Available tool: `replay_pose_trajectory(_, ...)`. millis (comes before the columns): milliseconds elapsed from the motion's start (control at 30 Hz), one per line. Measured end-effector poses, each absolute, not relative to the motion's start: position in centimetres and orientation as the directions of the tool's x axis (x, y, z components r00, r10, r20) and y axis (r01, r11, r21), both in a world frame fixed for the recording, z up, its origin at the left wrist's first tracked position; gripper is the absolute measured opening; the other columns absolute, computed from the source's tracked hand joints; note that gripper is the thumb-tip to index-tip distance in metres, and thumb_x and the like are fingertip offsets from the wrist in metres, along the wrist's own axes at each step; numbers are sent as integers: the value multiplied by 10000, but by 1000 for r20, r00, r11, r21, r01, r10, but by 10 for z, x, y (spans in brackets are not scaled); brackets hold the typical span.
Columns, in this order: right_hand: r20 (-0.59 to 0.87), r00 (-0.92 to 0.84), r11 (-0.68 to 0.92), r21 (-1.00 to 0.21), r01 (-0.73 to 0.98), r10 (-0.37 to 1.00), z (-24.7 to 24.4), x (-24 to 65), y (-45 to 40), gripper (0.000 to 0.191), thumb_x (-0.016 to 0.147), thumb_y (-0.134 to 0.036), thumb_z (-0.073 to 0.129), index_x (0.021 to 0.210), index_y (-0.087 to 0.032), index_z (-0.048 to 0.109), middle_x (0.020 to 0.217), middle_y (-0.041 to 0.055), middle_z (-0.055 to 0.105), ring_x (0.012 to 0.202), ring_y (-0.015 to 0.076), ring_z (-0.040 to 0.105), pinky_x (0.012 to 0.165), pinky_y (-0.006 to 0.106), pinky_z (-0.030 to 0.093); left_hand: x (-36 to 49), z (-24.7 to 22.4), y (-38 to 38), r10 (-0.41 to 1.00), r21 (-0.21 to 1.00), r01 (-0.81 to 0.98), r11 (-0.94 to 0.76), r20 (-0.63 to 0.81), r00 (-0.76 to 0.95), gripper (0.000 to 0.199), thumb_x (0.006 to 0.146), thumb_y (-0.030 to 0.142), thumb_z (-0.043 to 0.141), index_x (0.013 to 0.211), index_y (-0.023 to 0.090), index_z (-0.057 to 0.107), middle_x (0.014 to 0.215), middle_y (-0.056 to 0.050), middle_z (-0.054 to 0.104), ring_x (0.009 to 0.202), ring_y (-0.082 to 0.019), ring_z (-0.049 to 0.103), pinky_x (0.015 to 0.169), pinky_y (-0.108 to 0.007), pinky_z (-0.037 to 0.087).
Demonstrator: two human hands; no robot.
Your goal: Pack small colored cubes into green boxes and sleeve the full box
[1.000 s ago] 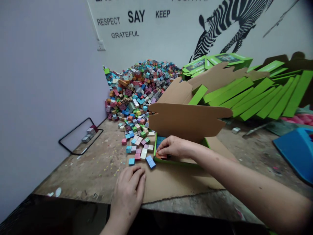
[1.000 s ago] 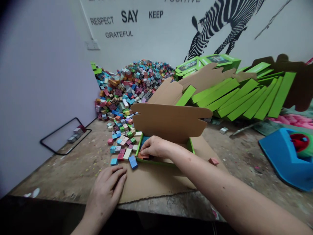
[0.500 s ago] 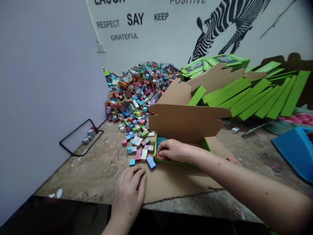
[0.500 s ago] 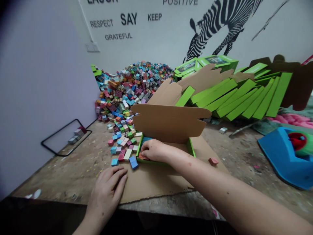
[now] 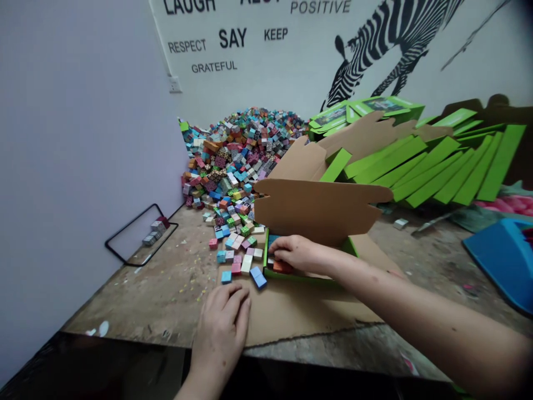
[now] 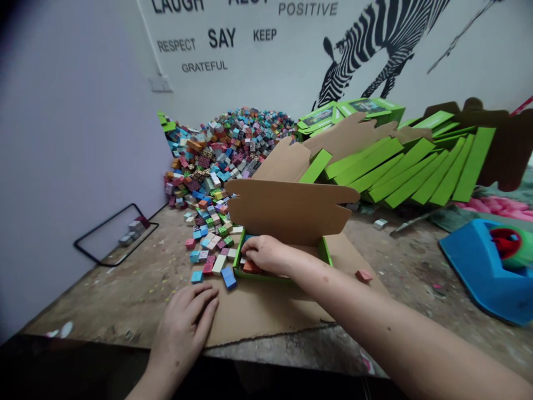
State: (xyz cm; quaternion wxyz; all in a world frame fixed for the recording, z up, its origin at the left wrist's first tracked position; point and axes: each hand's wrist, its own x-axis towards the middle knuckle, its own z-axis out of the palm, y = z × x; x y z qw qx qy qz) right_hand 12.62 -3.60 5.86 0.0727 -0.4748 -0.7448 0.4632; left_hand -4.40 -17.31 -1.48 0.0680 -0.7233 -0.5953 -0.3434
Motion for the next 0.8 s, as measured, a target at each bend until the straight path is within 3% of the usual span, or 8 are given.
replay_pose_trajectory(133,-298,-623,201,-772,603,723,64,134,-42,276,725,-244,557,986,-157,579,825,37,633,684,117,558,570,187,412,-44,-14,-174,814,311,909,-277,579,50,172,793,210,491,938,187,581,958,-71,552,911,-185,493,804,-368,432)
replay_pose_trajectory(233,-235,-646,314,-723,615,726,60,136,-42,270,672,-200,607,934,-135,603,793,29,621,685,116,542,586,191,409,-43,-13,-174,819,309,913,-266,572,45,173,796,205,488,940,189,582,965,-71,552,918,-185,495,814,-373,429)
replay_pose_trajectory(367,-216,-638,324,-716,619,739,51,127,-43,192,677,-101,552,860,-119,608,672,9,596,579,90,506,523,183,376,-43,-14,-174,826,312,913,-263,562,46,180,792,193,493,951,194,576,975,-70,548,926,-189,492,816,-376,428)
replay_pose_trajectory(467,-114,-637,389,-707,591,762,50,128,-48,214,665,-45,517,844,-132,594,693,4,587,597,85,504,549,181,368,-44,-15,-173,822,309,913,-266,568,47,177,788,194,496,946,196,577,971,-68,550,922,-191,493,811,-376,429)
replay_pose_trajectory(600,61,-580,513,-546,662,813,59,149,-58,85,721,-130,508,772,-148,574,770,28,563,665,105,488,590,203,345,-44,-15,-173,824,307,912,-273,563,57,184,781,191,504,952,192,574,965,-65,551,927,-190,490,812,-366,429)
replay_pose_trajectory(700,-28,-592,521,-443,730,806,63,163,-64,174,798,-258,465,705,-161,575,690,19,558,606,111,465,545,221,298,-44,-14,-174,832,313,913,-262,552,50,179,785,193,500,948,194,573,963,-64,550,932,-191,486,818,-366,422)
replay_pose_trajectory(800,-105,-615,511,-457,728,781,59,163,-70,307,855,-317,379,696,-157,587,671,31,573,598,119,475,552,231,294,-43,-14,-174,837,315,915,-253,545,43,176,788,194,501,950,190,569,966,-60,548,932,-186,484,823,-366,413)
